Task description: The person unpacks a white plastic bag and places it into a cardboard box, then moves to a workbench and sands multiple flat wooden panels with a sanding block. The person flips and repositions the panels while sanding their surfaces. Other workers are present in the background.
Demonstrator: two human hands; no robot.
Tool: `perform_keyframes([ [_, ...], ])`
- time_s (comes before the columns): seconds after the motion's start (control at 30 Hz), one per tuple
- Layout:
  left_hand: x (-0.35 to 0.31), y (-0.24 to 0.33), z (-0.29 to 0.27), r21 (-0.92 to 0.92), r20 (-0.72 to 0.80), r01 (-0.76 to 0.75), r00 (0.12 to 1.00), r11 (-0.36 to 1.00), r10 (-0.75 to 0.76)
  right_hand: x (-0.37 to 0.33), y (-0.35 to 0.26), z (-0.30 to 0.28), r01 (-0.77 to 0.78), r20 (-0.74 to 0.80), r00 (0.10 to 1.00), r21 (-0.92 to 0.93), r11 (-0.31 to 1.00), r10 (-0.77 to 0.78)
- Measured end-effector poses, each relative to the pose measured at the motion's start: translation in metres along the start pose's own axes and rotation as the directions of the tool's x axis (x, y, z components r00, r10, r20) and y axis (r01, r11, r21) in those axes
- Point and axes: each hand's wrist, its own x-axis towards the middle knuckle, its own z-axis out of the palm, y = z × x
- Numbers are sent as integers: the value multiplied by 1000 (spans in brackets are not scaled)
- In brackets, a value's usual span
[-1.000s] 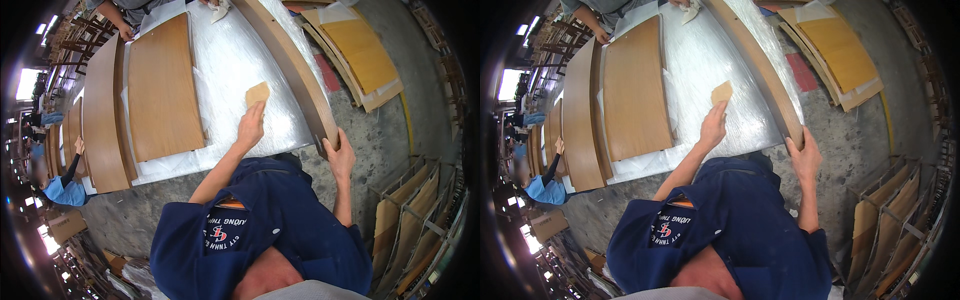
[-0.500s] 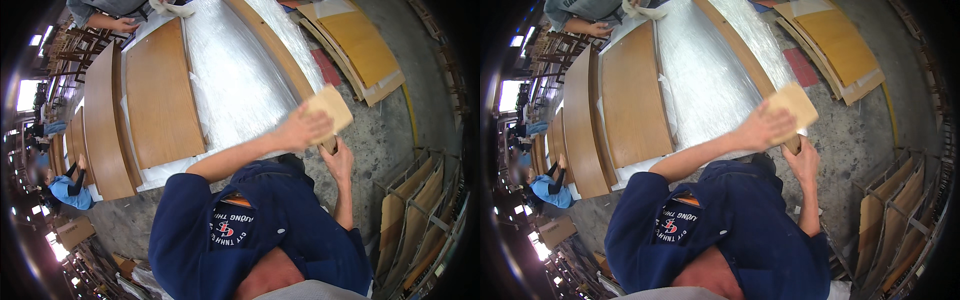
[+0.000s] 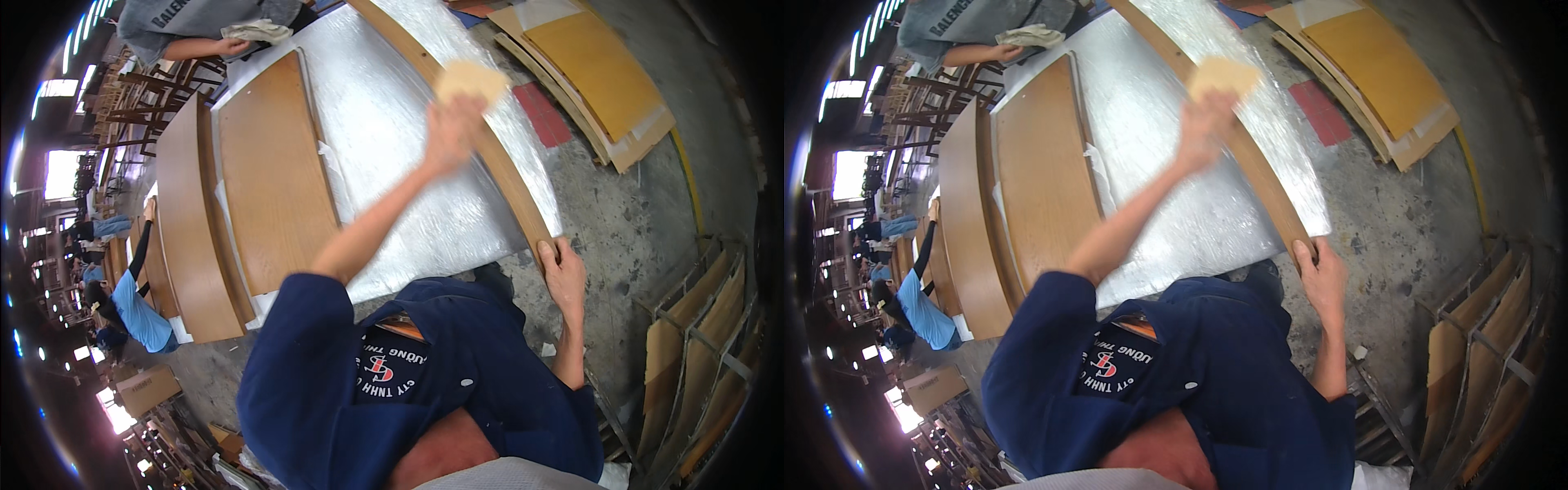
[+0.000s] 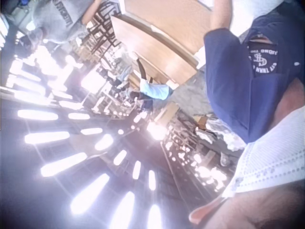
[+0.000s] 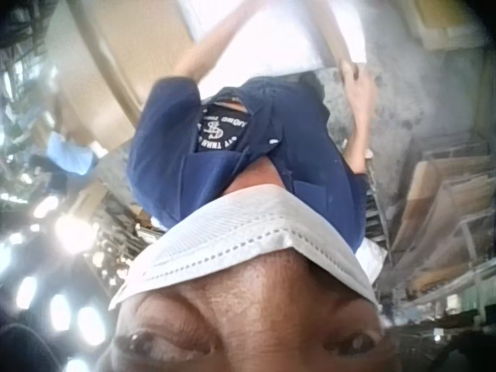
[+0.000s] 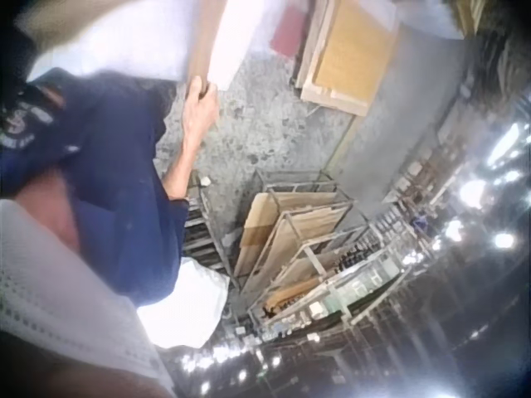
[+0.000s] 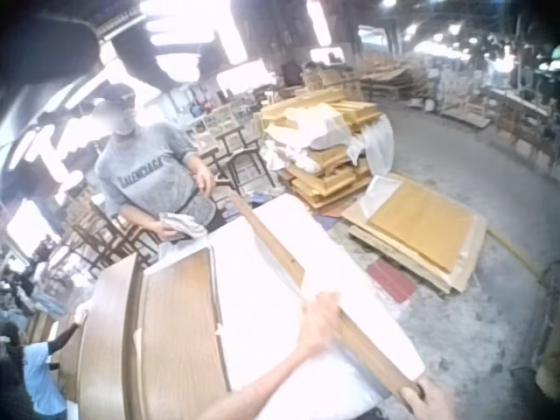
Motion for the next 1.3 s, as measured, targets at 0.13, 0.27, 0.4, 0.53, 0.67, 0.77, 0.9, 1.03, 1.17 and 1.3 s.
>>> perform_keyframes([
  [0.13, -74, 65, 1, -302, -135, 191, 961, 934, -240, -18, -4, 30, 98, -46, 994, -36, 995, -100],
  [0.27, -86, 44, 4, -641, -210, 434, 695, 633, -688, -46, -10, 89, 212, -4, 976, -218, 953, -219],
  [0.4, -115, 18, 13, -681, -157, 458, 671, 571, -725, -43, 0, 123, 352, 38, 934, -259, 900, -354],
  [0.53, -144, -19, 20, -632, -86, 524, 685, 571, -724, -31, 14, 170, 428, 108, 903, -273, 861, -415],
  [0.67, -176, -46, -15, -626, 175, 590, 743, 510, -646, -18, 18, 221, 448, 149, 894, -267, 853, -422],
  [0.77, -203, -37, -48, -619, 140, 582, 743, 527, -655, 1, 16, 233, 417, 216, 904, -250, 874, -369],
  [0.9, -241, -1, -72, -545, 56, 611, 709, 573, -703, 60, 11, 227, 668, 87, 732, -287, 686, -676],
  [1.03, -277, 43, -75, -384, 114, 679, 708, 626, -697, 131, 9, 228, 806, 210, 534, -419, 418, -819],
  [1.17, -288, 78, -72, -307, 140, 696, 707, 649, -693, 218, -18, 229, 767, 384, 526, -599, 228, -759],
  [1.3, -277, 99, -65, -260, 112, 716, 689, 648, -716, 303, -54, 216, 622, 201, 647, -698, 356, -736],
])
